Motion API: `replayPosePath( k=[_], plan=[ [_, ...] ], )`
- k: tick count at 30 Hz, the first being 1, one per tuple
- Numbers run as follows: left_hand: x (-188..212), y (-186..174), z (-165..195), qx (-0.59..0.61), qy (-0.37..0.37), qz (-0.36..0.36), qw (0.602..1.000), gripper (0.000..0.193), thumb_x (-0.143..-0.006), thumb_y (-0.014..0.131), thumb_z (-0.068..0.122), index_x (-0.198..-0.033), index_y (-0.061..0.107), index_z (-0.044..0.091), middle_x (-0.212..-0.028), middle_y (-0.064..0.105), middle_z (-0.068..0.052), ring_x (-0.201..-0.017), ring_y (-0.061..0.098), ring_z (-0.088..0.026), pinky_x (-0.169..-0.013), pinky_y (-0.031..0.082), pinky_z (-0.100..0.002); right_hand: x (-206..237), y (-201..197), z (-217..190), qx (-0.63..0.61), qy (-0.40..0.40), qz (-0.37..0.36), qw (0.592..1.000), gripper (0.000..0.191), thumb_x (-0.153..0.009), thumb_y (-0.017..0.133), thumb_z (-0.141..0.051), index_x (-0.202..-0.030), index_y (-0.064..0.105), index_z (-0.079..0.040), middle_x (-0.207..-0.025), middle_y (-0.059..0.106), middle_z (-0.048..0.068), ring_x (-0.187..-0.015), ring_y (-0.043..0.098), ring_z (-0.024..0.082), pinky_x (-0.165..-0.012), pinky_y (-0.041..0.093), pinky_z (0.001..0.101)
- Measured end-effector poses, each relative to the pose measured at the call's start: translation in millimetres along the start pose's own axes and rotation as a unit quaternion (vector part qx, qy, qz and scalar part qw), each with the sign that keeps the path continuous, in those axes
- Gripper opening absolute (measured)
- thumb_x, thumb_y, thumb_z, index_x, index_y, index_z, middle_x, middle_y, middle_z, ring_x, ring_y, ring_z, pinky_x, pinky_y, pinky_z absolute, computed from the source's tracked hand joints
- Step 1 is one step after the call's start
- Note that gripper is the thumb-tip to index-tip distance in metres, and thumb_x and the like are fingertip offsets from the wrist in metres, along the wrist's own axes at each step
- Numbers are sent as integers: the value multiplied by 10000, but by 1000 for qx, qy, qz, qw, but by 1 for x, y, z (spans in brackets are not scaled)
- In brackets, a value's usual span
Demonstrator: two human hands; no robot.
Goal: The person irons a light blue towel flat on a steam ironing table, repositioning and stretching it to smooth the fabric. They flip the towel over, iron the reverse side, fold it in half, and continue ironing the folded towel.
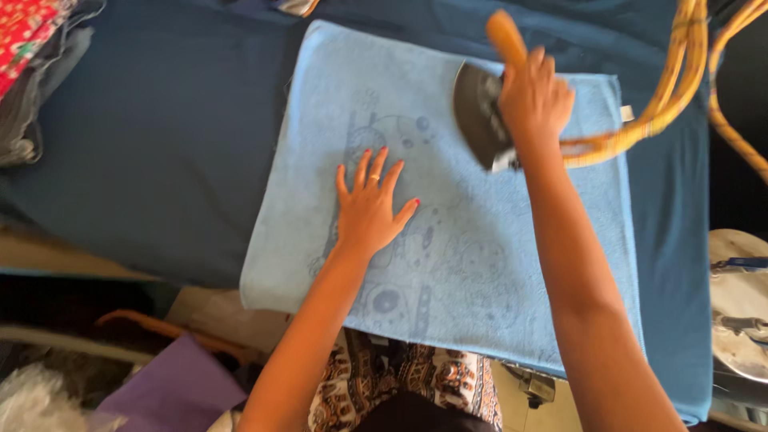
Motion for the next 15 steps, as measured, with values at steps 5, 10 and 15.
replayPosePath(
  k=[5, 10, 15],
  plan=[
    [-2, 3, 0, 5, -11, 8, 1000, 651, -907, 663, 486, -1446, 522, 149, -1597, 403, -88, -1516, 290, -314, -1199, 127, -665, -48, 0, -11, -34, -62, -93, 993, 500, -895, 734, -456, -1095, 553, -36, -883, 708, 233, -831, 702, 454, -702, 546, 543],
    [-3, -7, 0, 120, -49, 119, 984, 634, -996, 578, 333, -1552, 414, 78, -1681, 281, -210, -1542, 282, -376, -1221, 205, -567, -33, -23, 2, -87, -208, -158, 961, 301, -938, 681, -373, -1120, 616, -142, -939, 708, 235, -922, 674, 479, -816, 542, 564],
    [-2, -16, -15, 290, -72, 296, 907, 507, -1108, 493, 224, -1575, 384, 59, -1707, 272, -202, -1595, 287, -373, -1315, 224, -499, 20, -81, -10, -143, -297, -378, 865, 442, -867, 664, -457, -1187, 600, -159, -765, 708, 215, -770, 702, 433, -722, 553, 535]
  ],
)
Point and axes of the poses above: each hand's wrist, its own x-axis away from the middle knuckle, its own y-axis out of the palm, z = x × y, the point moved 1 cm from there along -x, towards the middle knuckle
